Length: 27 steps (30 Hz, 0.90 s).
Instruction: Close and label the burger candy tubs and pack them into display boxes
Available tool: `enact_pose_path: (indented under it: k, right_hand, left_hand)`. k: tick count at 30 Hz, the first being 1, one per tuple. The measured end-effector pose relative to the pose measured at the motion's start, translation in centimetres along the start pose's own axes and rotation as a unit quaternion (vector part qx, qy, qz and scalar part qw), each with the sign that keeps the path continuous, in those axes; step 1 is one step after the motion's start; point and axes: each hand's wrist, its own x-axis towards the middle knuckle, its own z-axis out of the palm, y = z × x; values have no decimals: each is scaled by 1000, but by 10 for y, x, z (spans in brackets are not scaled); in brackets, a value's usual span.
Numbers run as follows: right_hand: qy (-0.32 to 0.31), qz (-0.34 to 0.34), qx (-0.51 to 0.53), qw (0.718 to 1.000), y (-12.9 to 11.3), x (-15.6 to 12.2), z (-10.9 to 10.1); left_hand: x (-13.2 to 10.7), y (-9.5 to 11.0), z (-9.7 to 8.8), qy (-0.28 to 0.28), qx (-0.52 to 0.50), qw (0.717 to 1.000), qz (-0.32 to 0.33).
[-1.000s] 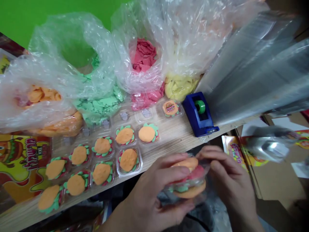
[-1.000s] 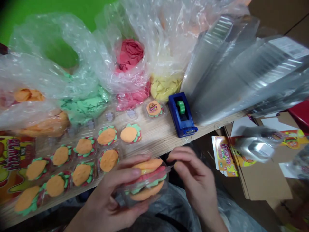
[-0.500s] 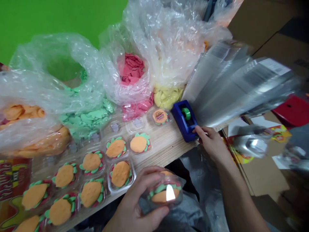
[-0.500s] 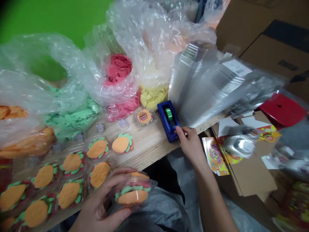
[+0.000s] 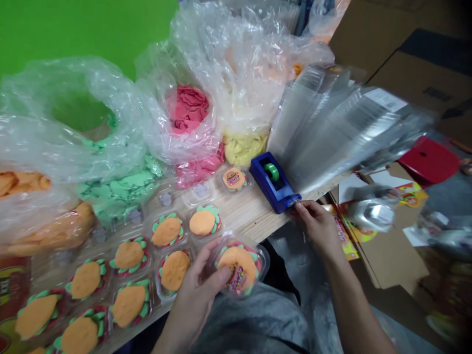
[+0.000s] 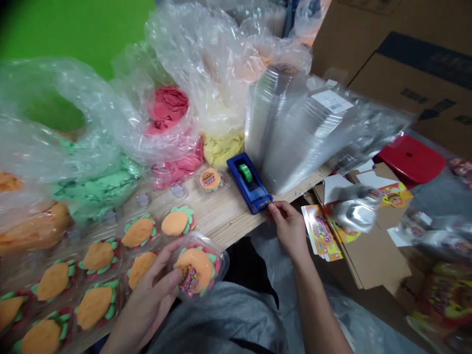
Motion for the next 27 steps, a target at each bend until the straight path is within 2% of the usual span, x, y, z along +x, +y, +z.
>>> enact_pose_path:
  k: [3, 6, 11, 14, 16, 18, 22, 24, 27]
  right_hand:
    - [16, 10, -34, 999, 0, 3, 4]
    - [6, 15, -70, 997, -7, -7, 0]
    - [-138, 10, -71, 988, -41, -61, -5]
    - [-245, -50, -36, 967, -66, -96, 1]
    - [-290, -74, -38, 953, -77, -110, 11]
    - [-288, -71, -77, 952, -79, -115, 24]
    - [-234, -40, -158, 958, -73, -113, 43]
    - [-265, -9, -133, 955, -73, -110, 46]
    - [-368, 26, -61, 928, -81, -107, 43]
  left_hand:
    - [1, 3, 5, -2, -81, 996, -24]
    - [-1, 6, 9, -10, -115, 993, -23]
    - [-2, 11, 10, -16, -129, 992, 3]
    - [-2, 13, 10, -35, -128, 991, 19]
    - [-3, 14, 12, -41, -127, 991, 29]
    - [-4, 16, 13, -38, -126, 991, 35]
    - [-4, 15, 10, -19, -129, 990, 56]
    - [-2, 14, 7, -38, -141, 988, 49]
    - [0, 14, 2, -83, -155, 984, 5]
